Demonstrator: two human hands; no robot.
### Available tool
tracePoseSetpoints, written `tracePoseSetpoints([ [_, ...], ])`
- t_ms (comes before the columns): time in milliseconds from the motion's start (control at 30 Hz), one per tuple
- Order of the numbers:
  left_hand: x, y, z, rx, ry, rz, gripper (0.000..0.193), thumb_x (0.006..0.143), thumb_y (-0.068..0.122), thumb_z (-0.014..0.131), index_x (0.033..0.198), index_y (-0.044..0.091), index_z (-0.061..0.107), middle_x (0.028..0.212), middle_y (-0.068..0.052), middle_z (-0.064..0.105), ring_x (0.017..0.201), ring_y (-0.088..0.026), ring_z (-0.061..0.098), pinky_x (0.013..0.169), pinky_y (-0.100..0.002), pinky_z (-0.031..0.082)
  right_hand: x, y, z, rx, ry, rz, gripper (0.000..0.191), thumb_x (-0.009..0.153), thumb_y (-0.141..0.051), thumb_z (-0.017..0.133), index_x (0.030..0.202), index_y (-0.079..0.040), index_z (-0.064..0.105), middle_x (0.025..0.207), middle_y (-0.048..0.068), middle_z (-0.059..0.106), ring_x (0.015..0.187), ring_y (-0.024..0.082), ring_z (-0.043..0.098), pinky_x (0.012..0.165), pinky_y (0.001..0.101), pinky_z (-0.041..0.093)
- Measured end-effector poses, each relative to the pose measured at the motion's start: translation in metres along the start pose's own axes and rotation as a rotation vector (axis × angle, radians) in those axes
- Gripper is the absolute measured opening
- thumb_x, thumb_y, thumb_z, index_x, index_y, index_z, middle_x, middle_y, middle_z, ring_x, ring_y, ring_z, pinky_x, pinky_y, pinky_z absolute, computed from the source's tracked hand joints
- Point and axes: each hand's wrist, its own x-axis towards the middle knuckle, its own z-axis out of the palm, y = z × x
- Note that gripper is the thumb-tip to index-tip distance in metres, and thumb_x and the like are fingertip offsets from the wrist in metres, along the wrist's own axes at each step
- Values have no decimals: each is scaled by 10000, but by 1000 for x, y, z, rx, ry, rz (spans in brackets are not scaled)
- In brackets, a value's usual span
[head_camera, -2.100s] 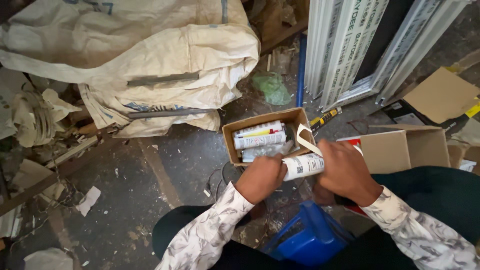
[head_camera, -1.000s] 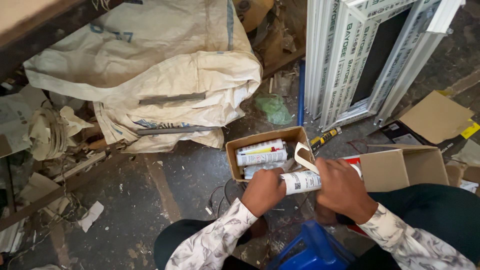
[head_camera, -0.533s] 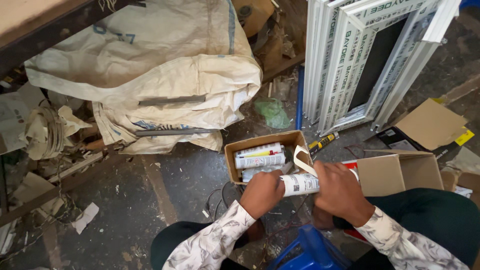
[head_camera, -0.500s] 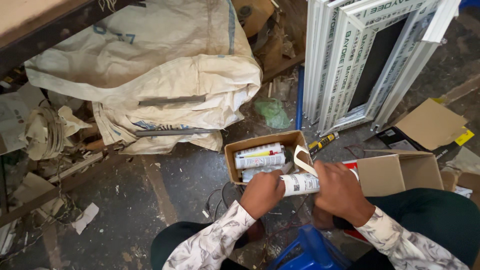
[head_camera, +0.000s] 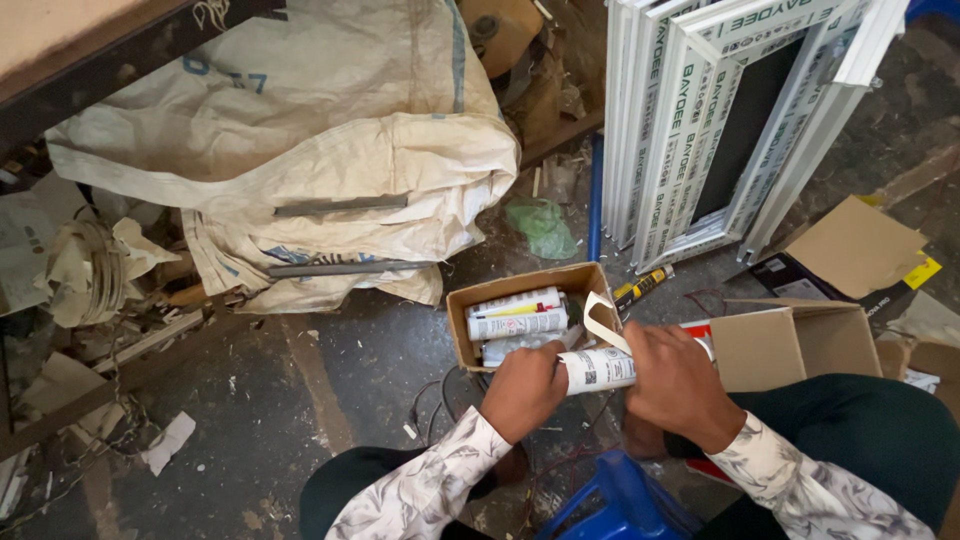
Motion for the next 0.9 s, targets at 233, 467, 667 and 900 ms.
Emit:
tracePoseSetpoints([
  [233,1,-3,3,-58,38,10,206,905,144,588,977,-4,712,779,-282,680,756,-466,678,722,-542,543,0,-2,-2,-9,-26,29,332,585,-27,704,877,-24,546,821,222,683,783,450,647,722,523,502],
  [467,2,-4,3,-61,17,-17,220,897,158,597,1003,-7,698,771,-291,673,754,-475,672,705,-542,539,-1,1,2,-16,-6,19,321,591,-17,690,877,-24,544,811,219,680,788,449,646,727,524,503],
  [667,3,-3,4,-98,24,9,203,917,141,568,971,-7,695,769,-289,672,755,-478,667,712,-550,530,-1,3,1,1,-2,24,334,568,-31,683,869,-20,537,803,220,669,788,465,626,724,536,484],
  [900,7,1,0,-113,26,12,197,912,147,585,963,-15,684,760,-283,674,746,-466,675,682,-533,535,1,4,-1,15,6,35,319,586,-27,665,876,-25,533,814,218,673,790,467,622,733,539,477],
])
